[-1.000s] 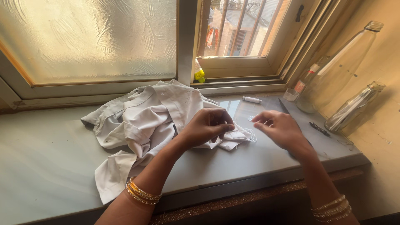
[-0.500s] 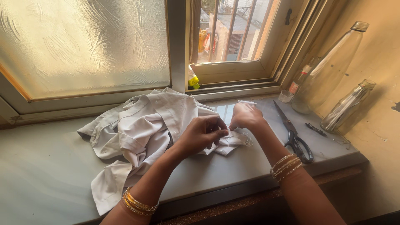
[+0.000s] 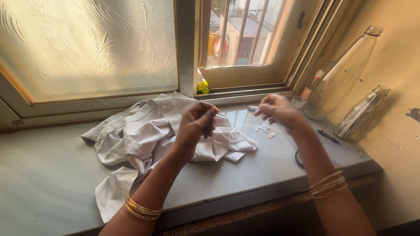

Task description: The person sews a button onto a white shirt using a needle and thread. They repeatedly pass the needle through the fabric and button, pull the thread taut, and trim the thread with scissors.

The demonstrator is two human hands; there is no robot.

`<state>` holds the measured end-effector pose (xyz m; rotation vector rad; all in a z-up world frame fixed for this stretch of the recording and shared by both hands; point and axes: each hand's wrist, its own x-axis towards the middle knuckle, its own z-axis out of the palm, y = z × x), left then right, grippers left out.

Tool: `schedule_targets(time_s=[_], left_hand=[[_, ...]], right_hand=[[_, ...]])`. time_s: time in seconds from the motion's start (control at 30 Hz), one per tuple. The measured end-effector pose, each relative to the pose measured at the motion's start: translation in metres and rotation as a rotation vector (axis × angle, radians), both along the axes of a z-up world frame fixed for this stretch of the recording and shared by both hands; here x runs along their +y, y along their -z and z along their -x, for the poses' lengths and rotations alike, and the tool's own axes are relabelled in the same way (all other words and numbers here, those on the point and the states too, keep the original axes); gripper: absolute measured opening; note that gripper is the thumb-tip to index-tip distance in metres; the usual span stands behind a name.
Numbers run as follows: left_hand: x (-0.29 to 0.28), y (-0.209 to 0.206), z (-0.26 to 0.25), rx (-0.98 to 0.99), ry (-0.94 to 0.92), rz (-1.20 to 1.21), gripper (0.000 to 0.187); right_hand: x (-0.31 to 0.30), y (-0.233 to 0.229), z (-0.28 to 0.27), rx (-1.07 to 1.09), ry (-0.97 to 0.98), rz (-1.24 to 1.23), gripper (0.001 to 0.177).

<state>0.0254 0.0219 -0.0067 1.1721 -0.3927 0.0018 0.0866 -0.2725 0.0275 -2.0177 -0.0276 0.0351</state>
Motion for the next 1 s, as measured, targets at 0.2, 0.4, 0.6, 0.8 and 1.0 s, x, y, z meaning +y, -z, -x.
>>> schedule_targets(time_s=[0.2, 0.4, 0.6, 0.8, 1.0], left_hand=[[0.026, 0.003, -0.023, 0.092, -0.111, 0.417, 0.012], [0.054, 0.007, -0.038, 0.136, -0.286, 0.553, 0.009], [0.065, 0.006, -0.042, 0.131, -0.307, 0.572, 0.008], [0.082, 0.006, -0.048, 0.239, -0.407, 0.632, 0.009], [0.1, 0.009, -0.054, 0.24, -0.196, 0.833, 0.015]], right_hand=[[-0.039, -0.028, 0.021, -0.109, 0.096, -0.592, 0.013], [-0.096, -0.028, 0.021, -0.215, 0.14, -1.102, 0.005], [-0.132, -0.029, 0.031, -0.314, 0.272, -1.179, 0.007], [-0.126, -0.029, 0.046, -0.365, 0.226, -1.119, 0.007], [-0.143, -0.025, 0.048, -0.352, 0.111, -1.239, 0.006]])
